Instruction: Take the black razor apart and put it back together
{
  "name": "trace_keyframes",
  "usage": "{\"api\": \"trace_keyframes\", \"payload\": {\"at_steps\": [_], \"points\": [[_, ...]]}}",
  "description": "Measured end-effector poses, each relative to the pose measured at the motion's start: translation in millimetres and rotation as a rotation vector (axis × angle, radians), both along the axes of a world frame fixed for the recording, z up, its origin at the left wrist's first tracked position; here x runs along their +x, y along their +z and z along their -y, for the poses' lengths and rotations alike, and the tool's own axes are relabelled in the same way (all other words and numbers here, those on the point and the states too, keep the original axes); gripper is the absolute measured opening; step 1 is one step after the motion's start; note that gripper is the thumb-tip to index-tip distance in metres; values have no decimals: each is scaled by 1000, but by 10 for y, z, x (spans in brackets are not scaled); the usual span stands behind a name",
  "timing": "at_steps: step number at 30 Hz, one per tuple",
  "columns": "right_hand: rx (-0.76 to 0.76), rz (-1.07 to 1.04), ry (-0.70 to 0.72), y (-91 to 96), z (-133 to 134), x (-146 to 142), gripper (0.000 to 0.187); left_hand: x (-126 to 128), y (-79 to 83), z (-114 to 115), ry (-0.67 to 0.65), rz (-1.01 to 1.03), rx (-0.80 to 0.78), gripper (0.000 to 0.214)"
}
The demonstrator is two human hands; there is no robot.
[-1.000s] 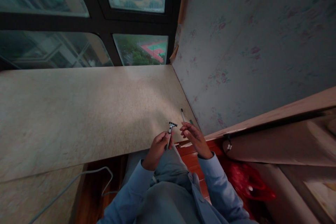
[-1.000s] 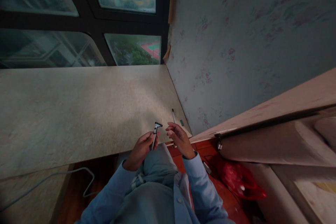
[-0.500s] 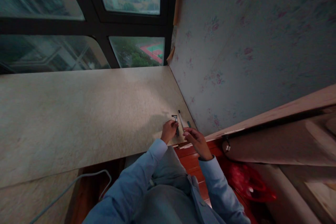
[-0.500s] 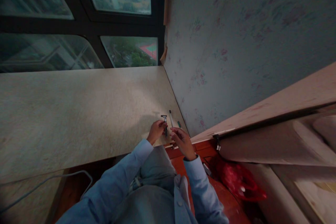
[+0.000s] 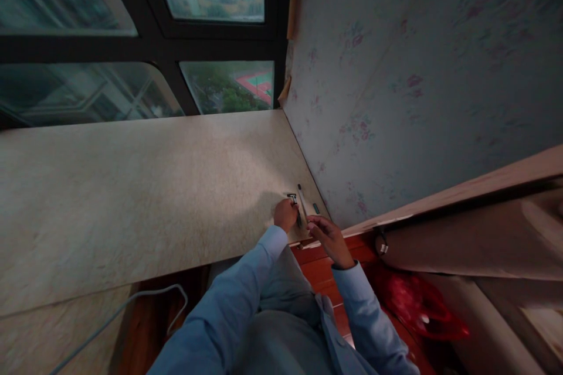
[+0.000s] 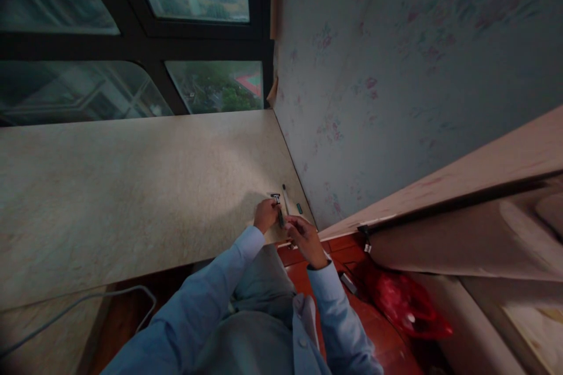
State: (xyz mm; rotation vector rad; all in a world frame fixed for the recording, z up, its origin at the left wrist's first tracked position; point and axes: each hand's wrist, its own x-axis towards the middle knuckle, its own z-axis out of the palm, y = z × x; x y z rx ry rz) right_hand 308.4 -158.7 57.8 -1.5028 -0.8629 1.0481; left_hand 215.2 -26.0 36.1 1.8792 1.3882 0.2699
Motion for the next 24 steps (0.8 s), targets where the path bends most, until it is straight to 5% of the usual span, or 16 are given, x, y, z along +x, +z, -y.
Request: {"api": "trace_keyframes", "payload": {"at_steps": [11, 15, 19, 24], "points": [[19, 100, -5, -119, -12, 98, 36, 16, 139, 31, -32, -162, 111, 29], [-1, 485, -11, -163, -127, 205, 33, -77, 148, 28, -74, -134, 148, 31], [-259, 1054, 163, -129, -332, 297, 40, -351, 156, -26, -104, -72, 239, 32], [-382, 1225, 324, -65, -553, 404, 48, -896, -16, -224, -197, -5, 435, 46]]}}
